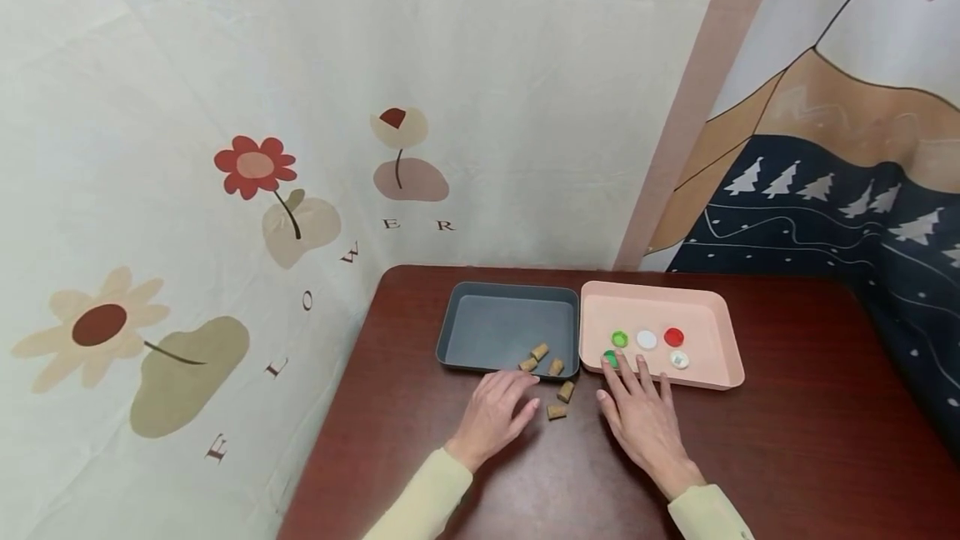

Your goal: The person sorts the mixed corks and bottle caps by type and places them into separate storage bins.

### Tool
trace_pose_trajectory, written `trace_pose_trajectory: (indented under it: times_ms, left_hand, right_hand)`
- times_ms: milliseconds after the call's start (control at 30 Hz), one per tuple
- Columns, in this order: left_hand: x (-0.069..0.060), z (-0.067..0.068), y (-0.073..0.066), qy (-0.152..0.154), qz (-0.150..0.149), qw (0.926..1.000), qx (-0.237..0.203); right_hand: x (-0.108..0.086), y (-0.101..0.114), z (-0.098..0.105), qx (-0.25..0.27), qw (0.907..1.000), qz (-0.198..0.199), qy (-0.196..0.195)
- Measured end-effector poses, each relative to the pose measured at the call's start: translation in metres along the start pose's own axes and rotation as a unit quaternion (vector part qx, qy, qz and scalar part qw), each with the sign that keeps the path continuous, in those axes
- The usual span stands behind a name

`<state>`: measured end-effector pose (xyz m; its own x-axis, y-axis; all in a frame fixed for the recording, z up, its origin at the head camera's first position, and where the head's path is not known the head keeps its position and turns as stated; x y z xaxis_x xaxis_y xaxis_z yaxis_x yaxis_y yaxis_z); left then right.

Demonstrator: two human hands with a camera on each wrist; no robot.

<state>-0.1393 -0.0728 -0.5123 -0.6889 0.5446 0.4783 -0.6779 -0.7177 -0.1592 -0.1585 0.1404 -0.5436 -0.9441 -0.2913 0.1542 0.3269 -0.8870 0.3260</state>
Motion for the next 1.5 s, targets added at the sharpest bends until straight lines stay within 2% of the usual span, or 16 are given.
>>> trace_pose_trajectory:
  times_ms: [100, 267, 467, 600, 833, 1067, 1267, 1500]
  left_hand:
    - [0.0, -0.002, -0.002, 0.015, -0.005, 0.9999, -0.001]
    - [-0.001, -0.01, -0.008, 0.067, -0.002, 0.9978, -0.001]
    - [-0.002, -0.025, -0.013, 0.136, 0.013, 0.9903, 0.025]
    - [-0.001, -0.033, -0.017, 0.163, 0.01, 0.9861, 0.029]
    - [0.001, -0.043, -0.026, 0.173, -0.016, 0.9828, 0.065]
    - [0.007, -0.052, -0.027, 0.188, 0.004, 0.9775, 0.096]
    - [0.013, -0.054, -0.032, 0.177, 0.004, 0.9764, 0.123]
    - [0.015, -0.053, -0.034, 0.149, 0.004, 0.9747, 0.166]
  right_hand:
    - [-0.002, -0.006, 0.002, 0.001, 0.9999, -0.01, 0.005]
    - [-0.004, -0.016, 0.001, 0.003, 0.9993, -0.028, 0.023]
    - [-0.006, -0.027, -0.006, 0.0, 0.9971, -0.048, 0.059]
    - [-0.007, -0.03, -0.007, 0.0, 0.9962, -0.053, 0.069]
    - [-0.008, -0.031, -0.011, -0.002, 0.995, -0.058, 0.081]
    - [-0.008, -0.032, -0.015, 0.004, 0.9941, -0.062, 0.089]
    - [-0.007, -0.032, -0.015, 0.002, 0.9943, -0.062, 0.087]
    - [-0.007, -0.03, -0.015, 0.003, 0.9944, -0.062, 0.086]
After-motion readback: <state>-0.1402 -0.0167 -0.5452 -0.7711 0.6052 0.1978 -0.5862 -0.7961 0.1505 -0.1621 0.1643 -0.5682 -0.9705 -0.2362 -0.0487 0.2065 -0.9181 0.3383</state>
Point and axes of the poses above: each hand's wrist, its own x-axis towards the middle knuckle, its own z-axis out of the back of the hand, y = z × x, the point moved 9 cm from there along x, towards the middle knuckle, and after that the axes turned 8 degrees about y, right-handed, at the moved point
